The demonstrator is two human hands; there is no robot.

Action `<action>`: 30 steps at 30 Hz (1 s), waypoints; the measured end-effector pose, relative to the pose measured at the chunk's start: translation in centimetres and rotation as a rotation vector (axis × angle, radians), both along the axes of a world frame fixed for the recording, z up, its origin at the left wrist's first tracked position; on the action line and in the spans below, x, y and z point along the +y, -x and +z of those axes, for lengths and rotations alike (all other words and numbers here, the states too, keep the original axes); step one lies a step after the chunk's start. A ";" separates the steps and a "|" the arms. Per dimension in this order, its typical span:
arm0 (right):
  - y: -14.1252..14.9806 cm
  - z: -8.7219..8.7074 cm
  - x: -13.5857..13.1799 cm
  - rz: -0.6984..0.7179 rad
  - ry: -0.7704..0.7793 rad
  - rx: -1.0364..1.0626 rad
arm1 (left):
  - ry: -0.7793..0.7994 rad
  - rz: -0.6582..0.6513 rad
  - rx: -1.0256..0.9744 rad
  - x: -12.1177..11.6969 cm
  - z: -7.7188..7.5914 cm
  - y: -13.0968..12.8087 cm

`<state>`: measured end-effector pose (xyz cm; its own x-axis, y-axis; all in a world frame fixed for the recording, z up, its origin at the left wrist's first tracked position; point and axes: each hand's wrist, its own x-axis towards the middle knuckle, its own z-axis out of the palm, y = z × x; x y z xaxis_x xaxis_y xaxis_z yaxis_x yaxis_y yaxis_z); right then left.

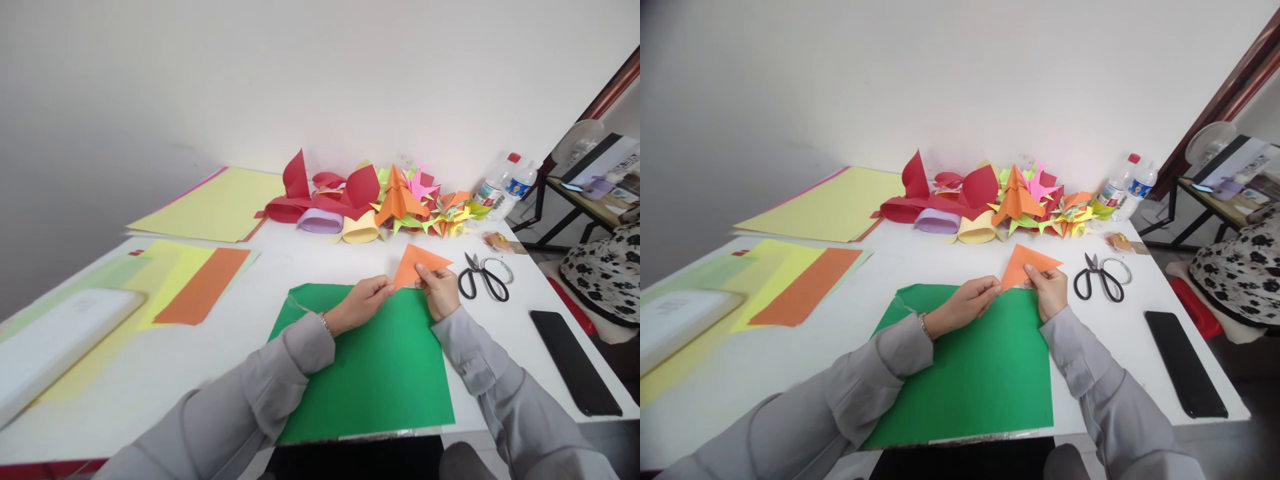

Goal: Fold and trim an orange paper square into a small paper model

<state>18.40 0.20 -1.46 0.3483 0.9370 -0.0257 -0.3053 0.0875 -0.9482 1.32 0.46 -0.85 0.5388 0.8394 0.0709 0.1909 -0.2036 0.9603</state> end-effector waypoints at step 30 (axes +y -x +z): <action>0.4 0.2 -1.1 0.531 -0.018 -0.350 | 0.107 0.210 -0.260 1.0 -0.7 0.2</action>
<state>17.97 -0.85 -1.25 -0.1793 0.9835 0.0226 0.0159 0.0259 -0.9995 1.09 1.43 -1.55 0.3292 0.9401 0.0889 -0.0357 -0.0817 0.9960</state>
